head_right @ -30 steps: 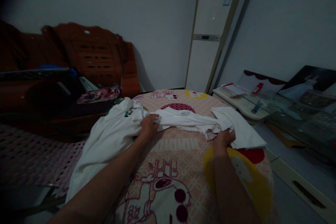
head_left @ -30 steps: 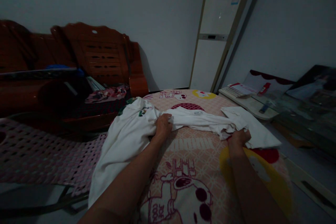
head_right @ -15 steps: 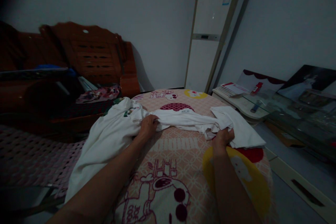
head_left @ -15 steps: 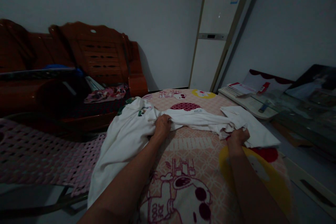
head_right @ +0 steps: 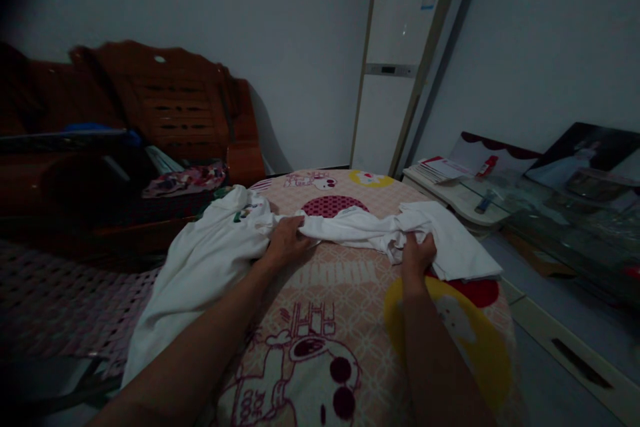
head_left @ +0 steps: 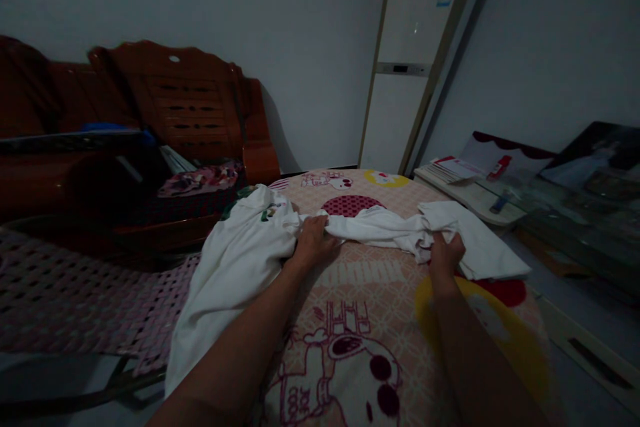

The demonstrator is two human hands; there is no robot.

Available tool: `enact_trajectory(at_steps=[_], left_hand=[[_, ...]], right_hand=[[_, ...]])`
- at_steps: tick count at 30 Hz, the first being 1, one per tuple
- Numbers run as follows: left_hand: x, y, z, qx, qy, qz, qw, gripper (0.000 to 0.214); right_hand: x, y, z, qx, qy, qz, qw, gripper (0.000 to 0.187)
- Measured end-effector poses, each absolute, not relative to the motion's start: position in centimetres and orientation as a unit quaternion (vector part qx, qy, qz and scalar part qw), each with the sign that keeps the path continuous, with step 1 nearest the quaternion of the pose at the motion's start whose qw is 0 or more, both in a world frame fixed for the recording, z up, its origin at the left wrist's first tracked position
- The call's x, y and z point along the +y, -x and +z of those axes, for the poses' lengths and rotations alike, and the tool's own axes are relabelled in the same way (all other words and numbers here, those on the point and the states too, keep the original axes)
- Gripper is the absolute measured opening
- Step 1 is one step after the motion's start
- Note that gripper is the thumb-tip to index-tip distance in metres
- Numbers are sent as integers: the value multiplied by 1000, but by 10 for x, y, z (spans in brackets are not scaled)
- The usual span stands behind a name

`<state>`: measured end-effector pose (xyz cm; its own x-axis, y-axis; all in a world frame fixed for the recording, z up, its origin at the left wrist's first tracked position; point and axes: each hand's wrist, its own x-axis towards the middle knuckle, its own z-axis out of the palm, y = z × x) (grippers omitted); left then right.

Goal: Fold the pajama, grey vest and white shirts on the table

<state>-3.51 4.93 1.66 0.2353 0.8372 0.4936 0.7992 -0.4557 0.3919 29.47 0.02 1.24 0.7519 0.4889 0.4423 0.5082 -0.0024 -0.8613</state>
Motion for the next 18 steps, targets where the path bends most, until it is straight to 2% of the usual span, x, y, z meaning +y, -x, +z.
enact_trajectory(at_steps=[2, 4, 9, 11, 15, 18], left_hand=[[47, 34, 16, 532, -795, 292, 9, 71], [45, 33, 19, 553, -793, 255, -1, 79], [44, 31, 31, 600, -779, 180, 13, 73], [45, 30, 34, 609, -775, 166, 12, 66], [46, 29, 34, 602, -787, 130, 13, 41], [46, 29, 32, 592, -794, 140, 8, 32]], right_hand=[[-4, -287, 17, -370, 714, -5, 594, 42], [-6, -279, 21, -424, 701, 8, 573, 47], [-1, -261, 13, -546, 672, 17, 499, 82], [2, -259, 6, -578, 670, 1, 466, 88], [5, -265, -3, -573, 699, -24, 428, 66], [5, -272, -4, -578, 699, -31, 420, 48]])
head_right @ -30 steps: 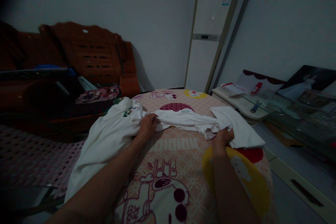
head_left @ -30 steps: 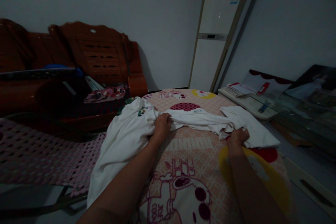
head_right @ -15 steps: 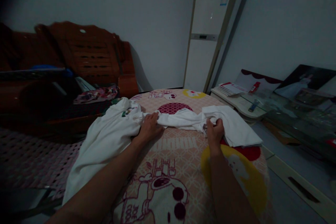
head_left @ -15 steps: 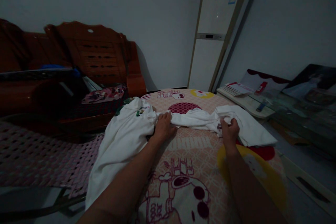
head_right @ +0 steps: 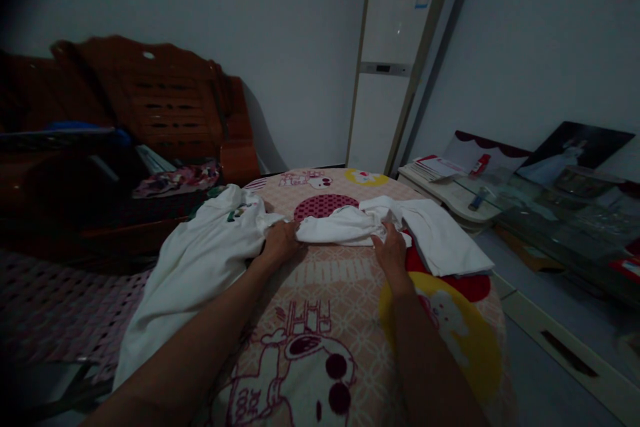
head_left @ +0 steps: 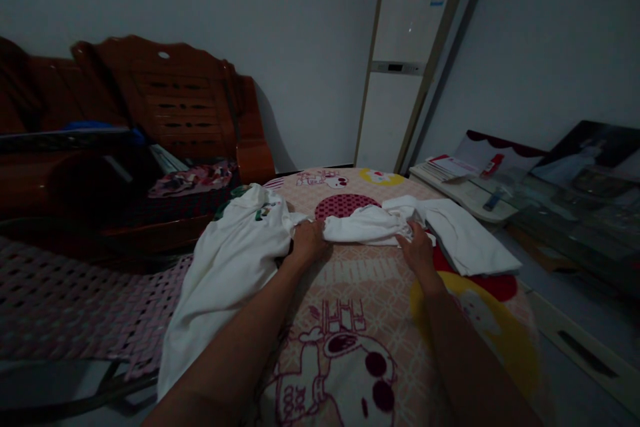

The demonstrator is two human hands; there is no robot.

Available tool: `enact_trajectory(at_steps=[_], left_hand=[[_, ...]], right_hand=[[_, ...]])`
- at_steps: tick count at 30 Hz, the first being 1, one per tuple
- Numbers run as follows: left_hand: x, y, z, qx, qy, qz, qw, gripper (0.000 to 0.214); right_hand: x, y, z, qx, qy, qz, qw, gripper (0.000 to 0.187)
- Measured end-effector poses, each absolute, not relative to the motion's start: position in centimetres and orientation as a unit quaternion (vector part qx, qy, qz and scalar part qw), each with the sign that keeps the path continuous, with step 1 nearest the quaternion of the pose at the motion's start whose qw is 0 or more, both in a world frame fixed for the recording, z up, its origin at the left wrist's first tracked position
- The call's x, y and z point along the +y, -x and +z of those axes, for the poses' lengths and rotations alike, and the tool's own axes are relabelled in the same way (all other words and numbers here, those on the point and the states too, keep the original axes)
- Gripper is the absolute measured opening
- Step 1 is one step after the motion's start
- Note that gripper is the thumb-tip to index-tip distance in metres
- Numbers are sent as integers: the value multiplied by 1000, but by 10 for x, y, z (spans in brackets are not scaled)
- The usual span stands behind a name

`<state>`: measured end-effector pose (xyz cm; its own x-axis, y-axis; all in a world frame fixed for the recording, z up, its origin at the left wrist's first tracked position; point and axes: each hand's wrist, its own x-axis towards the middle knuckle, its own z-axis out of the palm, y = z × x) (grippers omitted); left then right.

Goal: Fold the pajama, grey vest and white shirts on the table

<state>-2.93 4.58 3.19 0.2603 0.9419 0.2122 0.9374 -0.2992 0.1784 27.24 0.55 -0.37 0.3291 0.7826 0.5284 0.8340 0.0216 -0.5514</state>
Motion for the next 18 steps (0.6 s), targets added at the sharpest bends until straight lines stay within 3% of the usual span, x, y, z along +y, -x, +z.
enact_trajectory(at_steps=[5, 11, 15, 18], left_hand=[[47, 31, 32, 574, -771, 273, 32, 30], [45, 28, 41, 526, -704, 439, 183, 17], [44, 29, 52, 461, -635, 551, 286, 12], [42, 37, 71, 414, -568, 605, 373, 19]], right_hand=[[4, -273, 3, -607, 689, -38, 394, 35], [-3, -266, 16, -628, 675, -19, 387, 38], [-6, -265, 34, -559, 666, 90, 486, 29], [-15, -268, 53, -479, 585, 285, 589, 41]])
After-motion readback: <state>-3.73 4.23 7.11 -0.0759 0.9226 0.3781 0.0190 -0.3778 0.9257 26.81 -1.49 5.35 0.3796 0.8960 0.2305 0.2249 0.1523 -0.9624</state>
